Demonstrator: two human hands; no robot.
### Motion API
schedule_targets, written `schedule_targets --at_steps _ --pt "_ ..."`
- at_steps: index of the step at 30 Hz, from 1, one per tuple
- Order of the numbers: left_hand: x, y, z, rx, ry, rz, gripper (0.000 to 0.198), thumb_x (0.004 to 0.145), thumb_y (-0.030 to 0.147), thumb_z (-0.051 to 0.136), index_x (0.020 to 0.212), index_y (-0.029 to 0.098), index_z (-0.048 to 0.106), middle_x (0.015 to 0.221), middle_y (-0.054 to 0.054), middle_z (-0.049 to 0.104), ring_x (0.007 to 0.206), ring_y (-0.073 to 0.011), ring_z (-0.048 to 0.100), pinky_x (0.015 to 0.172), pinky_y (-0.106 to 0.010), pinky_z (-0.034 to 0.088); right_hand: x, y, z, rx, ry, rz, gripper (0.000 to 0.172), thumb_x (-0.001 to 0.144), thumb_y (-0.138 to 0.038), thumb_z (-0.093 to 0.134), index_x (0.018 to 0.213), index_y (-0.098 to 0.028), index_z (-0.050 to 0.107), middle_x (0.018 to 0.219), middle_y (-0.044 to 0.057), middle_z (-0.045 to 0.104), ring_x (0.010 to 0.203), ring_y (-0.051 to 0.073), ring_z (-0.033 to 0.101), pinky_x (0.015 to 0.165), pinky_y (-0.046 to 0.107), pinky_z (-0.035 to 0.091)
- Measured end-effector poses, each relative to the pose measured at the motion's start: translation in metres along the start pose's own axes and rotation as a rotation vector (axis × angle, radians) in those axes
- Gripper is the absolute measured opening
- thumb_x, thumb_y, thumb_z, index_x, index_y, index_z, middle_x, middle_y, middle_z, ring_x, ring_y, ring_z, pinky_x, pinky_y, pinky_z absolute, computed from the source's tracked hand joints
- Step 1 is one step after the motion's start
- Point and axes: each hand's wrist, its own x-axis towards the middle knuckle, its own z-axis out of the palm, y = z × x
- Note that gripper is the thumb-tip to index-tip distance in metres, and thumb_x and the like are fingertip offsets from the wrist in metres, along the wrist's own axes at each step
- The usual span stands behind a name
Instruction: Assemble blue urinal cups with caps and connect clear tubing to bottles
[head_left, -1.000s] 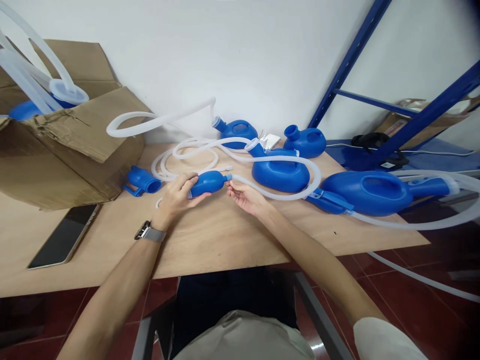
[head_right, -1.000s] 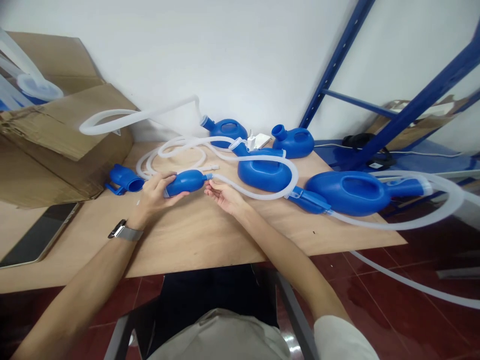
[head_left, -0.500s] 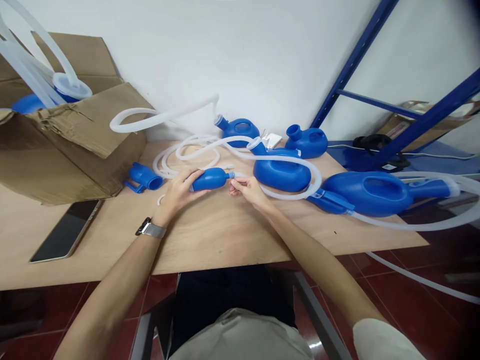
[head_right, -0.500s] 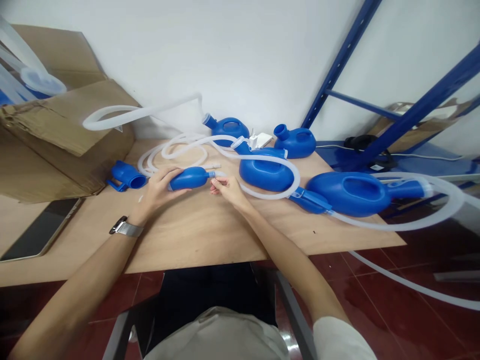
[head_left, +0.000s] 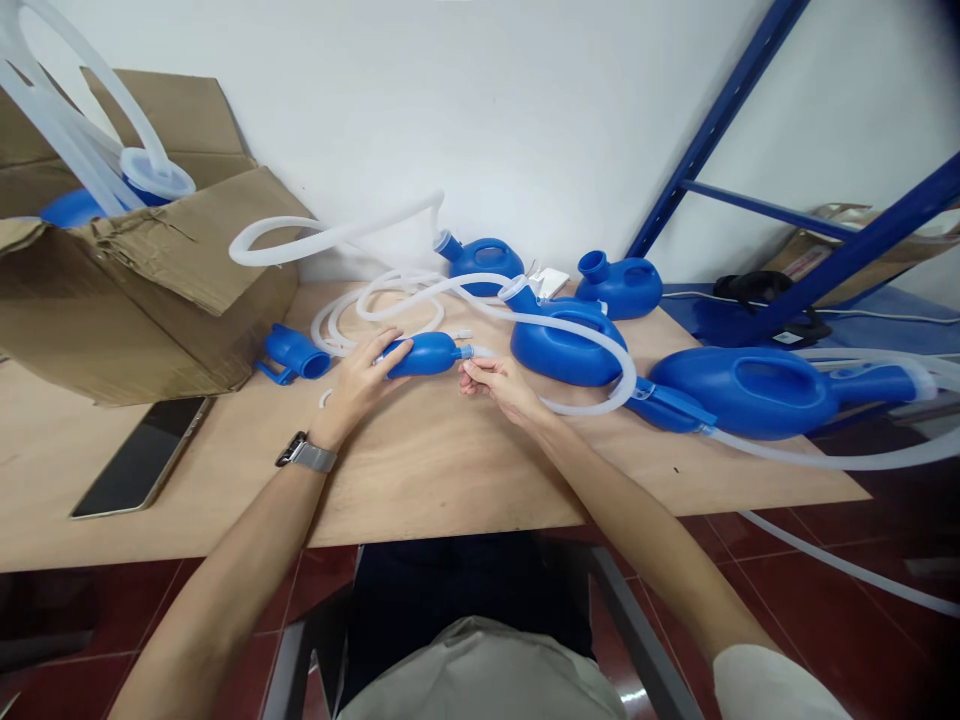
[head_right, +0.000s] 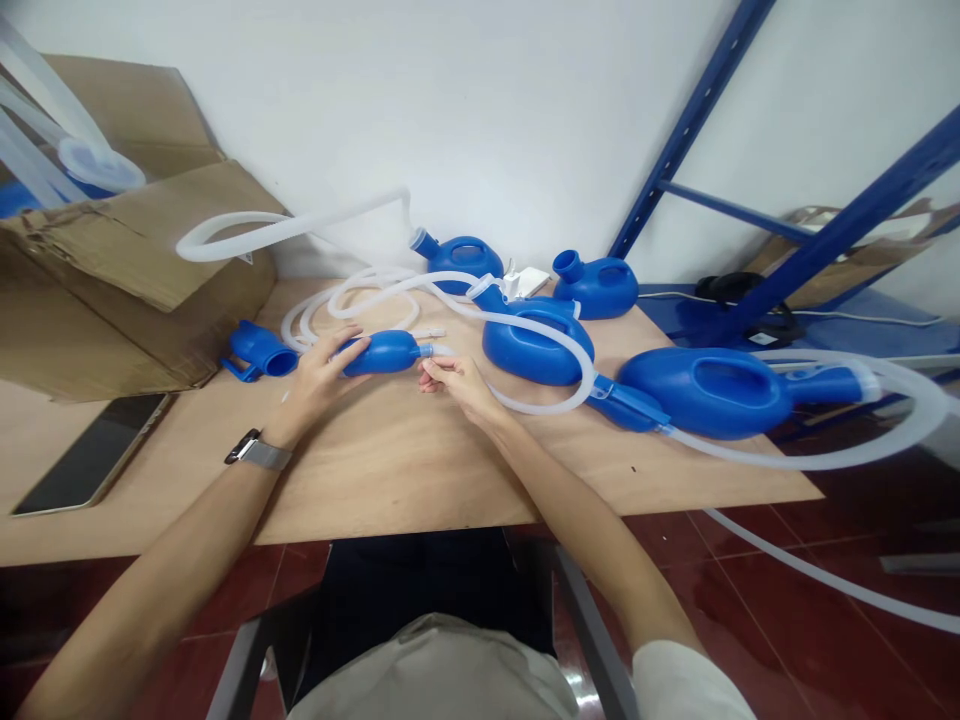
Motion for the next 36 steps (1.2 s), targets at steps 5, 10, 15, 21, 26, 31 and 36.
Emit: schedule_targets --at_steps 5,10,15,21,26,31,36 --pt "-0.001 0.001 -0.006 0.058 -0.008 0.082 0.040 0.108 0.023 0.054 0.146 0.027 0.063 0.149 -0.020 0.062 0.146 -0.0347 0.055 0.116 -0.060 0.050 -0.001 -0.002 0.000 0.007 -0.039 0.035 0.036 0.074 -0.051 0.090 0.077 -0.018 0.078 0.077 0.003 0.070 0.068 0.013 0.066 0.074 0.028 0.057" --pt "-0.002 0.001 -0.005 0.093 -0.038 0.071 0.038 0.109 0.027 0.052 0.144 0.025 0.064 0.146 -0.020 0.063 0.143 -0.0349 0.057 0.114 -0.060 0.051 0.002 0.002 0.001 -0.049 -0.006 -0.016 0.041 0.072 -0.057 0.091 0.079 -0.018 0.078 0.070 0.002 0.069 0.064 0.014 0.066 0.070 0.029 0.056" --pt "-0.003 0.002 -0.004 0.101 -0.048 0.056 0.043 0.106 0.027 0.057 0.149 0.026 0.060 0.146 -0.021 0.063 0.139 -0.0352 0.060 0.112 -0.059 0.053 0.006 0.004 0.001 -0.110 0.028 -0.056 0.038 0.075 -0.056 0.089 0.078 -0.019 0.078 0.069 0.002 0.069 0.065 0.015 0.067 0.070 0.030 0.059" --pt "-0.001 0.000 0.002 0.092 0.002 -0.061 0.052 0.098 0.045 0.072 0.144 0.023 0.062 0.139 -0.020 0.066 0.128 -0.0357 0.067 0.109 -0.054 0.055 0.006 0.003 0.004 -0.035 0.040 -0.011 0.026 0.086 -0.045 0.084 0.095 -0.022 0.079 0.081 0.002 0.073 0.072 0.014 0.071 0.071 0.025 0.060" --pt "0.001 -0.005 0.009 0.024 0.112 -0.178 0.060 0.090 0.057 0.078 0.136 0.021 0.065 0.134 -0.018 0.069 0.124 -0.0364 0.069 0.106 -0.052 0.057 0.003 0.004 0.008 -0.064 0.045 0.042 0.022 0.093 -0.042 0.079 0.102 -0.022 0.077 0.089 0.003 0.074 0.073 0.013 0.072 0.062 0.022 0.055" --pt "0.009 -0.002 0.010 -0.144 0.233 -0.475 0.075 0.070 0.062 0.090 0.127 0.019 0.067 0.120 -0.014 0.074 0.109 -0.0348 0.073 0.090 -0.046 0.063 -0.008 -0.003 0.010 -0.189 0.015 -0.027 0.028 0.093 -0.039 0.077 0.116 -0.023 0.077 0.095 0.005 0.077 0.079 0.017 0.072 0.071 0.028 0.058" --pt "0.017 0.000 0.001 -0.421 0.440 -0.748 0.060 0.073 0.054 0.088 0.117 0.019 0.069 0.118 -0.013 0.071 0.099 -0.0253 0.072 0.076 -0.032 0.062 -0.039 -0.038 -0.012 -0.689 0.068 -0.372 0.028 0.102 -0.043 0.061 0.116 -0.029 0.080 0.118 0.008 0.077 0.108 0.028 0.071 0.097 0.043 0.058"
